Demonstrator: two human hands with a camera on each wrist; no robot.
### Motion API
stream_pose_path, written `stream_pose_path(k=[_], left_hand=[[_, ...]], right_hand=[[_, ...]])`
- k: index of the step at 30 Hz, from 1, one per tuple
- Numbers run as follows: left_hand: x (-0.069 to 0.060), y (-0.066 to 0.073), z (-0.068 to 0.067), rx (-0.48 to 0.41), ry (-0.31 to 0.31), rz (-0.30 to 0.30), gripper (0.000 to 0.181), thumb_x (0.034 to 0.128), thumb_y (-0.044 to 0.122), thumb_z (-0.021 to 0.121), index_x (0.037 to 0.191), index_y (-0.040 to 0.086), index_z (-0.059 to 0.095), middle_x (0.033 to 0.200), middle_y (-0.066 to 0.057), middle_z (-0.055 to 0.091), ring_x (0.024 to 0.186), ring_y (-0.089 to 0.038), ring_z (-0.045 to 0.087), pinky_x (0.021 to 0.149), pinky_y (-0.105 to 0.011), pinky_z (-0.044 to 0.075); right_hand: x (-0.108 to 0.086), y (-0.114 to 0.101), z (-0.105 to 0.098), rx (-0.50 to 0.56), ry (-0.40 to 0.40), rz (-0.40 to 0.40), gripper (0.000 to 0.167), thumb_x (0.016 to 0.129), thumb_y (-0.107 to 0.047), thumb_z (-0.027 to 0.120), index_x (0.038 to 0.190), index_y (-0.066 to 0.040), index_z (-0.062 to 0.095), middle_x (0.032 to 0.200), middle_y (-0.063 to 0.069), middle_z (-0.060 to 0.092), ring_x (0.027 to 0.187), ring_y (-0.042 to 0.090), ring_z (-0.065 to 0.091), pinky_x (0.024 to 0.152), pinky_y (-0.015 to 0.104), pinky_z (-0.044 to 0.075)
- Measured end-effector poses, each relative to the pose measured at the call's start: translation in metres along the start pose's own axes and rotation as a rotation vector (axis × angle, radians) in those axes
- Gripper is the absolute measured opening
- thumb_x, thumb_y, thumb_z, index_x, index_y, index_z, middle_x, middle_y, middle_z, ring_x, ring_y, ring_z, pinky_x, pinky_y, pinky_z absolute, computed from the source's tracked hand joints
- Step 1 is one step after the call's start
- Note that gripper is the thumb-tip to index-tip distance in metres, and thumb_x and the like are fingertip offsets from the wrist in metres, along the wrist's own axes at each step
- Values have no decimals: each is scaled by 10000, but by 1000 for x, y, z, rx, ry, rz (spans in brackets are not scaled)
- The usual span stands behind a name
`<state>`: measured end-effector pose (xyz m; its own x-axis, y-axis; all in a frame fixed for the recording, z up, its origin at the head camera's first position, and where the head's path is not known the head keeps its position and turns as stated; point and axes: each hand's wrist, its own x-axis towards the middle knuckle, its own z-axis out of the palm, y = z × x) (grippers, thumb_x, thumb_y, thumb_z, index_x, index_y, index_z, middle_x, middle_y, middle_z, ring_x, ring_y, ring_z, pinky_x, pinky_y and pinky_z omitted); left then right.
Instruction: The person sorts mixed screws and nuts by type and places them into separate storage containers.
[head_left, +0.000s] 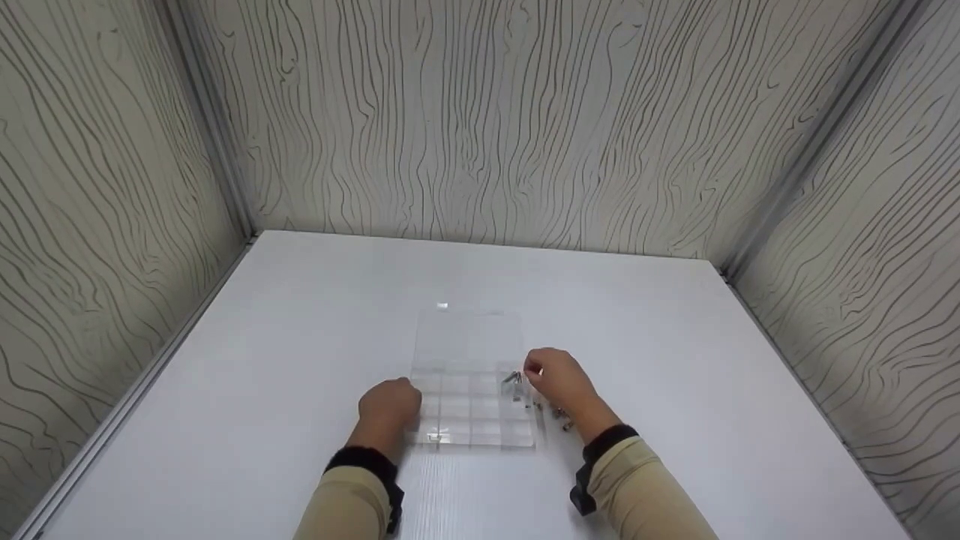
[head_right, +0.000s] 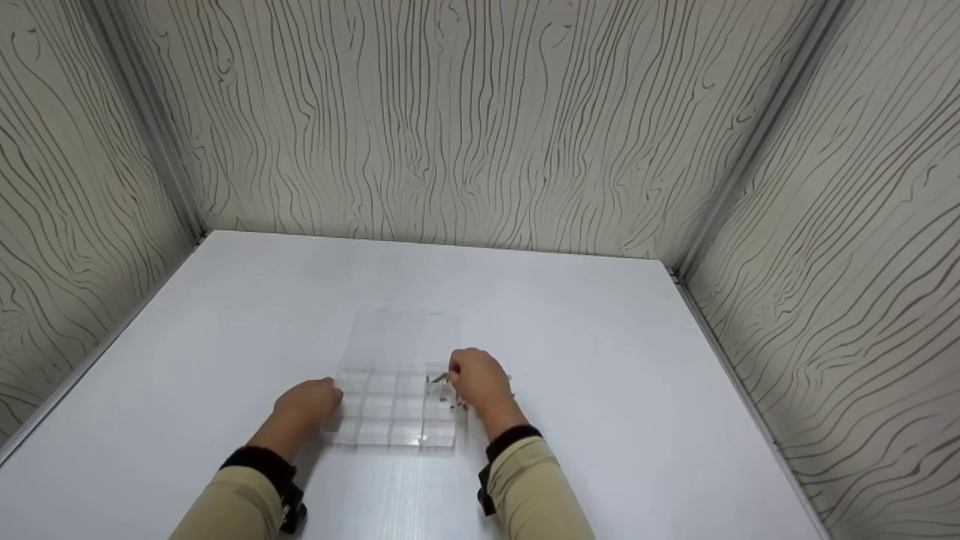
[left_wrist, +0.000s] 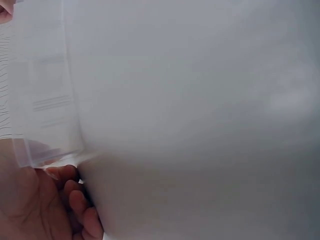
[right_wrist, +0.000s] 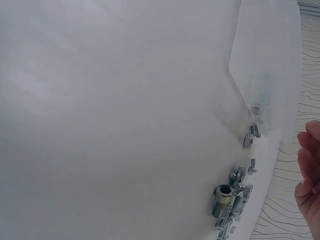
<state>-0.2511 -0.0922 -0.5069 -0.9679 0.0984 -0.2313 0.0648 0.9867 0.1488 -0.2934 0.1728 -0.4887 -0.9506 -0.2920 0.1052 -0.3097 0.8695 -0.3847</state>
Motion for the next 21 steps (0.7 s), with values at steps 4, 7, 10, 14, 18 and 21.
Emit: stream_pose_path(k=[4, 7, 10, 14, 18, 21], left_hand=[[1, 0, 2, 0, 8, -10, 163, 726, 0, 599, 854, 65, 676, 931, -84, 631, 740, -228, 564, 598, -370, 517], [2, 0, 2, -8, 14, -20, 148, 737, 5, 588, 852, 56, 665, 843, -90, 617, 705, -219, 549, 586, -367, 512], [3, 0, 2, -22, 6, -25, 162, 738, 10, 591, 876, 53, 662, 852, -95, 615, 714, -220, 549, 581, -373, 511], [4, -1, 2, -22, -4, -16, 236, 692, 17, 627, 920, 58, 673, 981, -88, 627, 773, -238, 567, 595, -387, 517], [4, -2, 3, -7, 2, 2, 265, 673, 26, 651, 931, 71, 688, 1096, -72, 615, 847, -254, 583, 618, -392, 525], [4, -2, 4, 2, 11, 17, 239, 690, 29, 641, 920, 73, 690, 1102, -73, 610, 865, -256, 581, 636, -397, 524]], right_hand=[[0, 4, 1, -47, -7, 71, 61, 834, -97, 632, 792, -135, 609, 779, -18, 577, 746, 152, 543, 660, 320, 474], [1, 6, 3, -73, -72, 116, 47, 815, -99, 645, 854, -102, 619, 783, 4, 566, 734, 167, 535, 658, 335, 475], [0, 8, 6, -73, -146, 143, 109, 800, -104, 641, 907, -87, 631, 780, 11, 562, 713, 166, 527, 646, 336, 470], [0, 10, 11, -77, -187, 157, 141, 786, -107, 630, 926, -93, 644, 775, 8, 561, 697, 156, 515, 634, 330, 466], [1, 10, 12, -81, -199, 177, 142, 790, -118, 631, 930, -107, 653, 791, 7, 565, 711, 160, 517, 645, 337, 470], [1, 10, 12, -85, -192, 156, 124, 781, -106, 627, 899, -117, 662, 781, 3, 565, 705, 158, 515, 641, 332, 467]])
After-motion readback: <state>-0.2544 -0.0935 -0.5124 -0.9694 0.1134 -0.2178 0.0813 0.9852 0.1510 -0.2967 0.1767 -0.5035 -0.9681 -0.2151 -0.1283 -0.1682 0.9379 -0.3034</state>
